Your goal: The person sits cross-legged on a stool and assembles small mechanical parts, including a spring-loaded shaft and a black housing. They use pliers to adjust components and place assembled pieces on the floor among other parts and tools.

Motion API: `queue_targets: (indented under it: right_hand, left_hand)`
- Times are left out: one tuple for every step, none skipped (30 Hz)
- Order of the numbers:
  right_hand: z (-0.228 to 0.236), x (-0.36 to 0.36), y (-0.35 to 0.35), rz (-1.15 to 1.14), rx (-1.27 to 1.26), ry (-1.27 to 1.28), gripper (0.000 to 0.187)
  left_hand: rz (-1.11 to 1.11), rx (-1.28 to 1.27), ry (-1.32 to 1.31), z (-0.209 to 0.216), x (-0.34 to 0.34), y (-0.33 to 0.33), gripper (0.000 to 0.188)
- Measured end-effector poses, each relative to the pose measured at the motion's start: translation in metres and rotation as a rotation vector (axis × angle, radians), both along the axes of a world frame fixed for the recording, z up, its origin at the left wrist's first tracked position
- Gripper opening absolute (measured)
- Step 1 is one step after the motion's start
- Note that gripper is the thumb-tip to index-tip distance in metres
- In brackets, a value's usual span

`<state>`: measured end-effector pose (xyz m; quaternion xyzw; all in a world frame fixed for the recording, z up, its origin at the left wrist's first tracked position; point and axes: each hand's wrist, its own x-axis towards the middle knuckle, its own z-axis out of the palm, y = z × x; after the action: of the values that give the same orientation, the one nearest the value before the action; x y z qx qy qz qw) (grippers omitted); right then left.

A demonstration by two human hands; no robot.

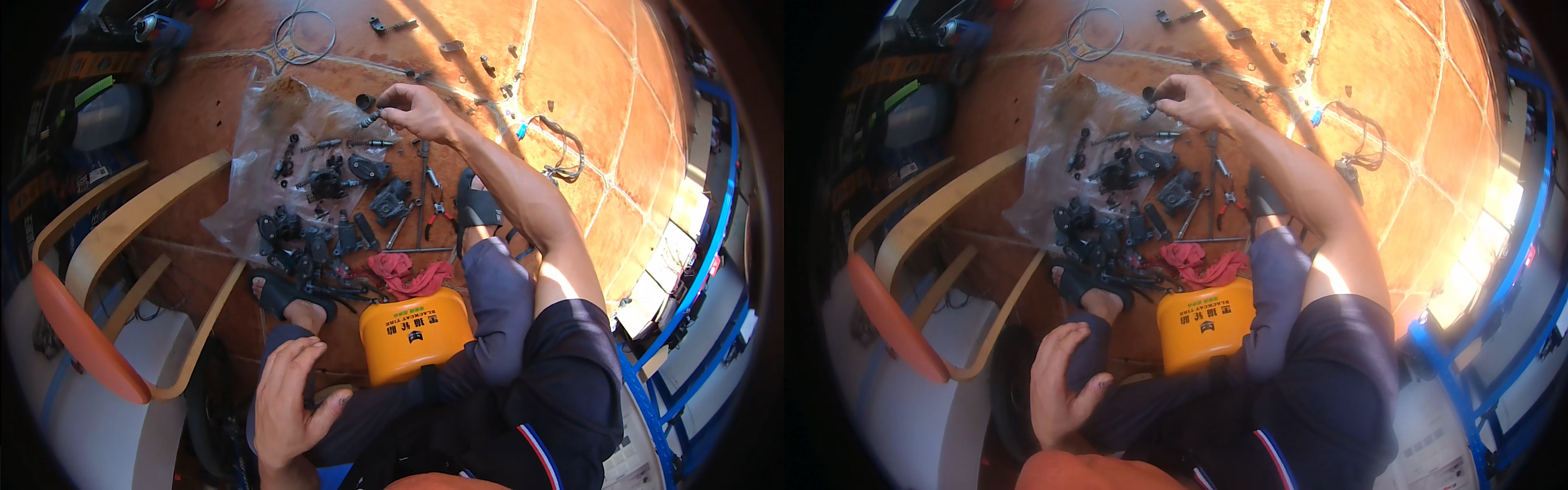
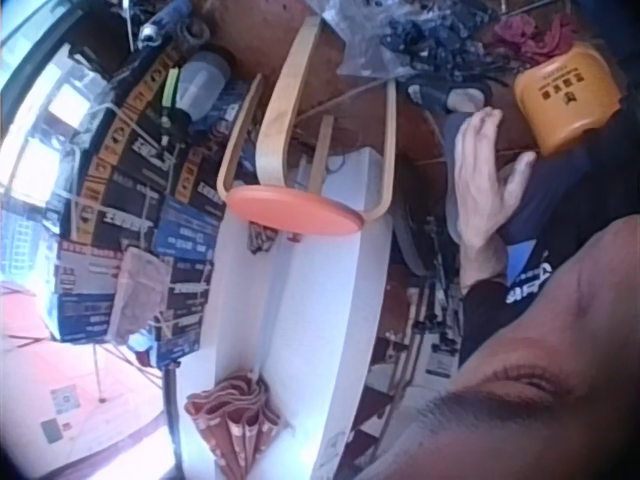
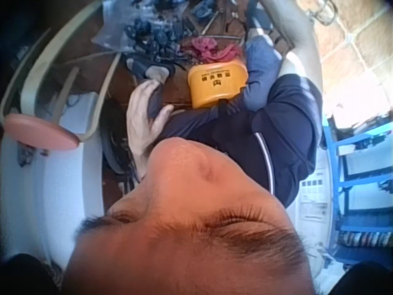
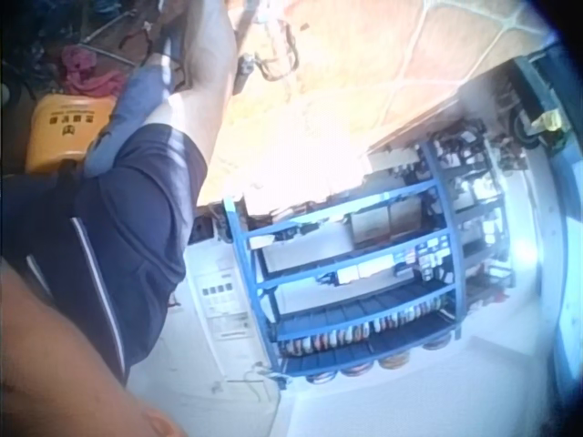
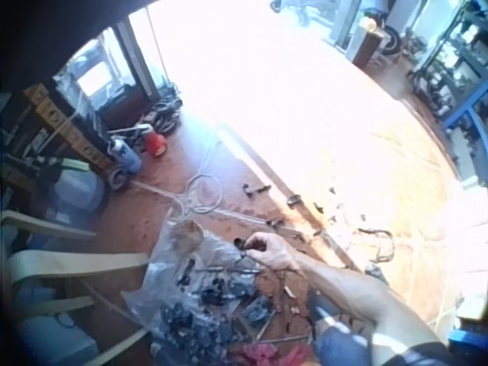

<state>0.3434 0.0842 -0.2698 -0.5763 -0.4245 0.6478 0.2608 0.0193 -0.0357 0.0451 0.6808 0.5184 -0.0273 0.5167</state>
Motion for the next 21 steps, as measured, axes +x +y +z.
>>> queue_targets:
  right_hand:
    - [0.005,-0.001,0.001,0.001,-0.048,0.041,0.026]
    - [0.011,-0.004,0.001,0.002,-0.029,0.096,0.026]
    - [0.018,-0.009,0.001,0.002,-0.026,0.142,0.025]
    - [0.026,-0.016,0.000,0.003,-0.020,0.200,0.025]
    - [0.035,-0.023,-0.001,0.019,-0.052,0.285,0.024]
    - [0.045,-0.031,0.000,0.088,-0.048,0.335,0.022]
    - [0.057,-0.040,-0.003,0.105,-0.051,0.379,0.021]
    - [0.070,-0.050,-0.004,0.131,-0.021,0.466,0.020]
    - [0.085,-0.062,-0.005,0.127,-0.058,0.516,0.020]
    - [0.101,-0.070,-0.006,0.154,-0.070,0.570,0.020]
    - [0.118,-0.077,-0.008,0.174,-0.037,0.602,0.020]
    - [0.136,-0.084,-0.009,0.190,-0.026,0.598,0.020]
    - [0.155,-0.088,-0.011,0.223,-0.001,0.615,0.021]
    - [0.174,-0.092,-0.013,0.249,0.023,0.599,0.020]
    - [0.193,-0.096,-0.014,0.261,0.032,0.587,0.020]
    - [0.211,-0.100,-0.019,0.268,0.033,0.569,0.020]
    - [0.229,-0.104,-0.023,0.256,0.058,0.548,0.021]
    - [0.246,-0.107,-0.028,0.248,0.079,0.533,0.021]
    - [0.261,-0.109,-0.033,0.236,0.099,0.520,0.022]
    - [0.276,-0.111,-0.039,0.219,0.110,0.489,0.022]
    - [0.289,-0.112,-0.047,0.188,0.159,0.437,0.023]
  left_hand:
    - [0.016,0.005,0.006,-0.002,-0.001,0.000,0.054]
    - [0.045,0.007,0.012,-0.004,-0.001,0.000,0.053]
    - [0.071,0.034,0.034,-0.007,-0.002,0.001,0.051]
    - [0.121,0.048,0.047,-0.011,-0.003,0.002,0.049]
    - [0.189,0.057,0.075,-0.014,-0.003,0.003,0.047]
    - [0.246,0.065,0.074,-0.018,-0.003,0.004,0.045]
    - [0.247,0.133,0.098,-0.021,-0.004,0.006,0.045]
    - [0.259,0.201,0.112,-0.024,-0.005,0.008,0.044]
    - [0.319,0.226,0.107,-0.026,-0.006,0.010,0.044]
    - [0.386,0.253,0.088,-0.028,-0.008,0.012,0.044]
    - [0.416,0.305,0.095,-0.028,-0.010,0.013,0.045]
    - [0.456,0.328,0.073,-0.027,-0.011,0.014,0.045]
    - [0.505,0.346,0.036,-0.026,-0.012,0.013,0.046]
    - [0.555,0.367,-0.007,-0.024,-0.014,0.013,0.046]
    - [0.550,0.425,-0.073,-0.022,-0.015,0.013,0.042]
    - [0.566,0.409,-0.114,-0.020,-0.016,0.012,0.040]
    - [0.583,0.398,-0.172,-0.018,-0.017,0.010,0.038]
    - [0.602,0.380,-0.218,-0.016,-0.018,0.008,0.036]
    - [0.662,0.331,-0.309,-0.013,-0.018,0.005,0.028]
    - [0.660,0.361,-0.352,-0.011,-0.020,0.002,0.027]
    - [0.654,0.386,-0.384,-0.008,-0.021,0.000,0.027]
